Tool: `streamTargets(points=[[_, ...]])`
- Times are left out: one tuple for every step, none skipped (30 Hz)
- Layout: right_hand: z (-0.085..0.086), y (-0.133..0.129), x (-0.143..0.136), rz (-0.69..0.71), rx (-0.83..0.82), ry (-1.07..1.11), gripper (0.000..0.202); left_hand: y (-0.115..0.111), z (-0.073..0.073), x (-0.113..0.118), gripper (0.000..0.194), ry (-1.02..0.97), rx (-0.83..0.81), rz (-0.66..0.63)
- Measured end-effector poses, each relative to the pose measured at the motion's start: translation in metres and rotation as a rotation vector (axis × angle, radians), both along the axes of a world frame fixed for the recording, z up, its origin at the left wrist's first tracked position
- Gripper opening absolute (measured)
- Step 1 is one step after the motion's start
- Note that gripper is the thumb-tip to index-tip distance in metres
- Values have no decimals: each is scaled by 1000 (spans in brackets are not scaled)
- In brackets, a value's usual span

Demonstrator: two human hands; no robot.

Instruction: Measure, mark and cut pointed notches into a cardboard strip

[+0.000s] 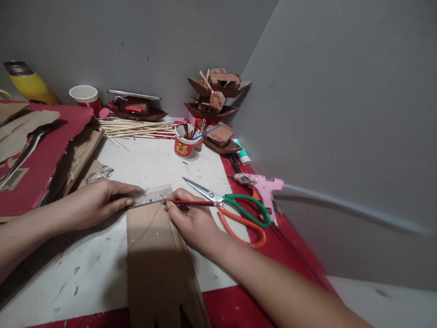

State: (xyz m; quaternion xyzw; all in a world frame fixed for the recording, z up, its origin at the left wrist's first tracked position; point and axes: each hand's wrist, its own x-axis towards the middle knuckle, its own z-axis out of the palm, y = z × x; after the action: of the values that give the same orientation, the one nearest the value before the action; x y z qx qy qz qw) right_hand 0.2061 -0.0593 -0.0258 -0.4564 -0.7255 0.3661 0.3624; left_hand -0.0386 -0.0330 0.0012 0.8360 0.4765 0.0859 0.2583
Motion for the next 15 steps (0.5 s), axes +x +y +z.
streamTargets(points=[[0,0,0,0,3,-2,14,0,0,0,40,1,-1,0],[0,0,0,0,6,-4,14,0,0,0,40,3,-1,1],[0,0,0,-1,8,-7,14,0,1,1,40,7,0,5],[0,0,0,-3,9,-9,14,-1,1,1,40,10,0,9],[-1,0,1,-5,10,-10,14,-1,1,1,40,12,0,12],[-1,-1,1,-10,12,-10,14,-1,2,1,40,15,0,14],[-1,-2,1,-17,14,-8,14,-2,3,2,40,18,1,16],[-1,-3,2,-26,17,-8,14,-2,3,2,40,19,1,17],[-1,-4,2,-39,22,-7,13,-2,3,2,40,19,1,15],[0,-5,3,-57,34,-8,13,-3,4,2,40,16,0,14],[1,-7,3,-66,53,-15,12,-3,4,1,39,12,-3,15],[1,-9,3,-59,83,-26,11,-3,3,1,39,8,-6,17],[2,-11,3,-36,126,-37,10,-3,3,1,39,4,-10,18],[2,-12,3,3,184,-44,11,-3,3,1,40,2,-12,20],[1,-13,2,49,248,-43,13,-2,2,1,40,2,-13,21]])
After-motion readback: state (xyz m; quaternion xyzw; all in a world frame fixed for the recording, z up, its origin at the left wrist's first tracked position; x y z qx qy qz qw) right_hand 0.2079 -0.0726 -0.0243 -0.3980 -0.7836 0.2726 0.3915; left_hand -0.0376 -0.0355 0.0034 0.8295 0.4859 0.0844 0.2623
